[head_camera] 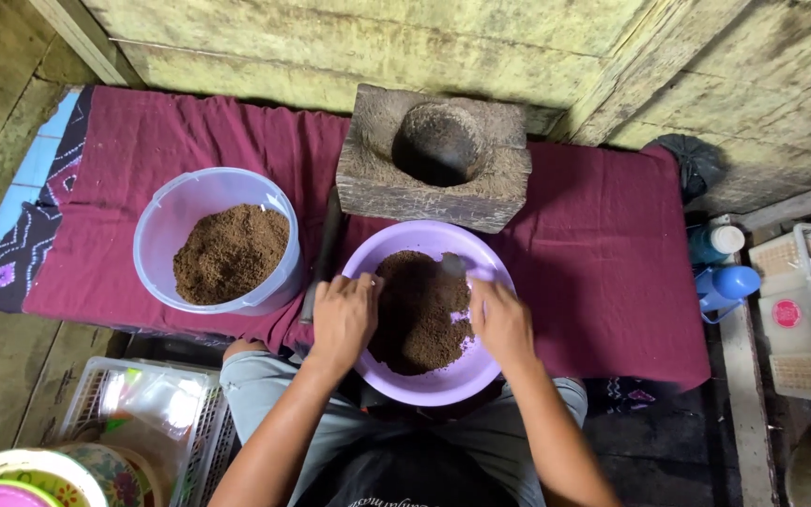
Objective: Mixing a brown powdery substance in a bowl using a spoon and transferring it between containers.
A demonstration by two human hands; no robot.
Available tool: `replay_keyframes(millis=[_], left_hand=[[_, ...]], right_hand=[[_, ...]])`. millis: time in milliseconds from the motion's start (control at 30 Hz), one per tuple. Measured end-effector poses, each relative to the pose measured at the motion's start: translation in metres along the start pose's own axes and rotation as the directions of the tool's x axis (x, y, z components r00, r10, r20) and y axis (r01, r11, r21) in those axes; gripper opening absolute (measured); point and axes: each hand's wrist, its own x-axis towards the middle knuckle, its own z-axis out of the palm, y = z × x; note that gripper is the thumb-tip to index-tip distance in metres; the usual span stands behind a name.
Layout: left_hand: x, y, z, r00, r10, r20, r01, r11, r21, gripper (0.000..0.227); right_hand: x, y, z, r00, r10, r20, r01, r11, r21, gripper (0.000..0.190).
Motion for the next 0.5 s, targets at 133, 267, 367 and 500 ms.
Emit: replay_keyframes(millis=[133, 267, 367, 500], left_hand=[[-0.002, -0.003, 0.015, 1.0, -0.012, 0.025, 0.011, 0.999, 0.031, 0.021], [-0.003, -0.002, -0.004, 0.999, -0.009, 0.049, 0.009, 1.0, -0.003, 0.021], [-0.004, 0.002, -0.034, 0.998, -0.013, 0.064, 0.017, 0.998, -0.066, 0.019], [-0.016, 0.006, -0.039, 0.982, 0.026, 0.185, 0.009, 0.983, -0.183, 0.015]], right_hand=[[0.041, -0.033, -0.021, 0.993, 0.11, 0.049, -0.118, 0.972, 0.203, 0.019], [0.024, -0.068, -0.042, 0.965, -0.005, 0.262, -0.091, 0.93, 0.356, 0.029], [0.022, -0.086, -0.088, 0.965, -0.082, 0.249, -0.021, 0.923, 0.385, 0.03], [-0.004, -0.065, -0.073, 0.965, -0.108, 0.239, 0.013, 0.93, 0.368, 0.023]])
